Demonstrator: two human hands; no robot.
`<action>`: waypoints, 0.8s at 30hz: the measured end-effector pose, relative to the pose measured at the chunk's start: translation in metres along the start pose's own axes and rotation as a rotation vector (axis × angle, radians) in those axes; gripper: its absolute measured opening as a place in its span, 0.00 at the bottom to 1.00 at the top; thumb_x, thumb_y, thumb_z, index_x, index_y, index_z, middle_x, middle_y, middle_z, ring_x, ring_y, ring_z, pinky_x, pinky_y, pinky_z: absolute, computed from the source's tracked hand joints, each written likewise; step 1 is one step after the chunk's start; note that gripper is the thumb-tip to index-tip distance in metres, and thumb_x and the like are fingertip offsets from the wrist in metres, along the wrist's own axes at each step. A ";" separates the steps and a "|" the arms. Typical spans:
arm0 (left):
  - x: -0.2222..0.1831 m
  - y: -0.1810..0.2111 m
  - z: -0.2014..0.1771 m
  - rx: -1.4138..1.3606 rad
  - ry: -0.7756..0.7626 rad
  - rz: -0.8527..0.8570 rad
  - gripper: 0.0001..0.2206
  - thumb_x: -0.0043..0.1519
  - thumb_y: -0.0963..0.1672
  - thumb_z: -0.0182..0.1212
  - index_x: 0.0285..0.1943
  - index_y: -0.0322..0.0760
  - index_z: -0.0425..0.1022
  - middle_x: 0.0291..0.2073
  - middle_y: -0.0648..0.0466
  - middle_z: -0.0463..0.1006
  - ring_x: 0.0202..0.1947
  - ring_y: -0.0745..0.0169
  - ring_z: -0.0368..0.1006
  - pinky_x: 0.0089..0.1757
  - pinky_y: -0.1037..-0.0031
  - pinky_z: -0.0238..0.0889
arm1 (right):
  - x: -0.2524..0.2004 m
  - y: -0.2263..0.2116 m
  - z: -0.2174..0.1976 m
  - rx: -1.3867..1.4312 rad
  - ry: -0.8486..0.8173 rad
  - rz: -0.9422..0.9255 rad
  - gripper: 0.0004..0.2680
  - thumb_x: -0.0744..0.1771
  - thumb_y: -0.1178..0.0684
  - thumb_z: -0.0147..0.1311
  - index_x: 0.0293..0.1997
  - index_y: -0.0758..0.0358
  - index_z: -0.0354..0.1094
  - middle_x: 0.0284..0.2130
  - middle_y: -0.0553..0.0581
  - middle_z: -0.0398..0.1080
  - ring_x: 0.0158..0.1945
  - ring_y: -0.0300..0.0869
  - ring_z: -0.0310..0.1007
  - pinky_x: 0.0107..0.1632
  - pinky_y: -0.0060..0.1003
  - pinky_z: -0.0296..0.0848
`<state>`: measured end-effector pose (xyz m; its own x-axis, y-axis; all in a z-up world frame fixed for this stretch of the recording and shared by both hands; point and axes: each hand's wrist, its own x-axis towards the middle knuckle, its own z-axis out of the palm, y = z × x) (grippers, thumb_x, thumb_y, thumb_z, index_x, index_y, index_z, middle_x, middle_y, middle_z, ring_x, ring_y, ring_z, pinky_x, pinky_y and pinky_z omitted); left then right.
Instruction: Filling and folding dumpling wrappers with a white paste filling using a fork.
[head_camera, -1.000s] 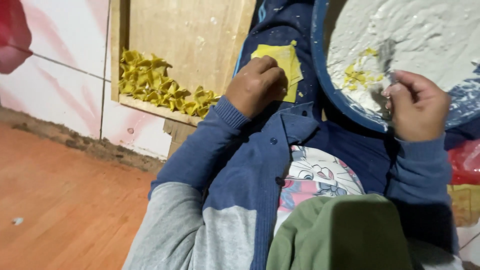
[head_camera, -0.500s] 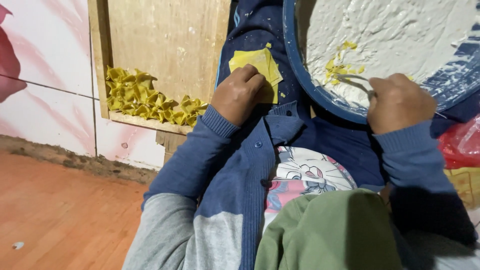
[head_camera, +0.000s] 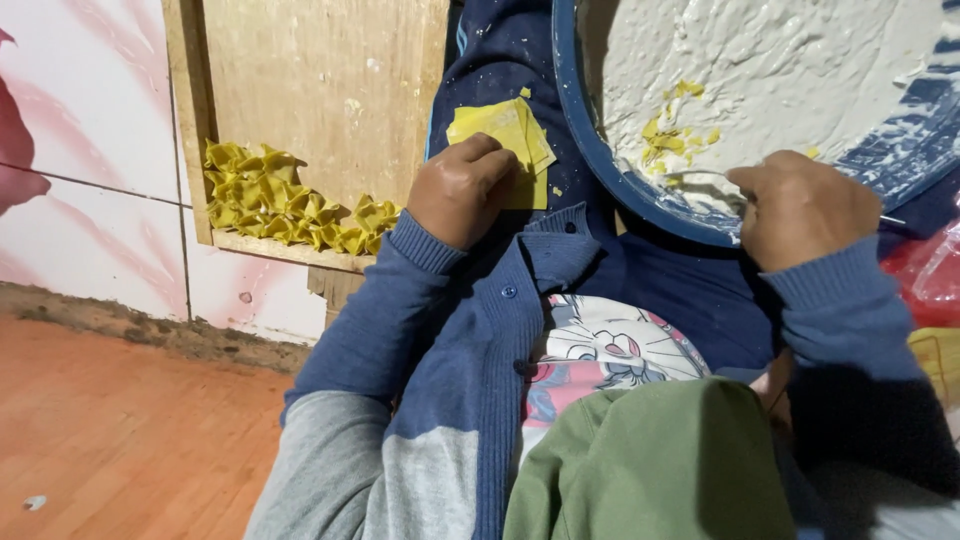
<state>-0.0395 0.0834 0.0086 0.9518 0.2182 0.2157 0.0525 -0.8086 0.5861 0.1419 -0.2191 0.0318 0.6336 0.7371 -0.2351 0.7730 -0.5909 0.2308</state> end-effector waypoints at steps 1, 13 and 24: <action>0.000 -0.001 0.000 -0.002 0.001 0.001 0.03 0.57 0.38 0.67 0.38 0.35 0.80 0.36 0.52 0.77 0.31 0.56 0.74 0.34 0.71 0.69 | 0.001 -0.003 0.001 -0.002 -0.001 0.001 0.09 0.68 0.60 0.62 0.48 0.45 0.81 0.28 0.44 0.75 0.22 0.35 0.69 0.26 0.29 0.71; 0.001 -0.010 0.001 -0.166 0.044 -0.066 0.05 0.58 0.36 0.66 0.39 0.31 0.76 0.36 0.50 0.75 0.31 0.57 0.73 0.36 0.73 0.70 | 0.009 -0.007 0.002 0.168 -0.079 -0.008 0.06 0.68 0.58 0.60 0.44 0.47 0.81 0.32 0.49 0.76 0.23 0.42 0.71 0.26 0.36 0.70; 0.002 -0.011 -0.010 -0.398 0.092 -0.167 0.02 0.59 0.36 0.65 0.38 0.27 0.79 0.30 0.52 0.75 0.23 0.67 0.63 0.27 0.80 0.60 | 0.011 -0.011 0.011 0.351 -0.143 0.097 0.06 0.67 0.58 0.59 0.44 0.57 0.82 0.38 0.57 0.79 0.32 0.53 0.77 0.37 0.46 0.76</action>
<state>-0.0411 0.0980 0.0104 0.9082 0.3904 0.1511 0.0651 -0.4884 0.8702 0.1405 -0.2079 0.0157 0.6833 0.6333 -0.3633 0.6569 -0.7504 -0.0726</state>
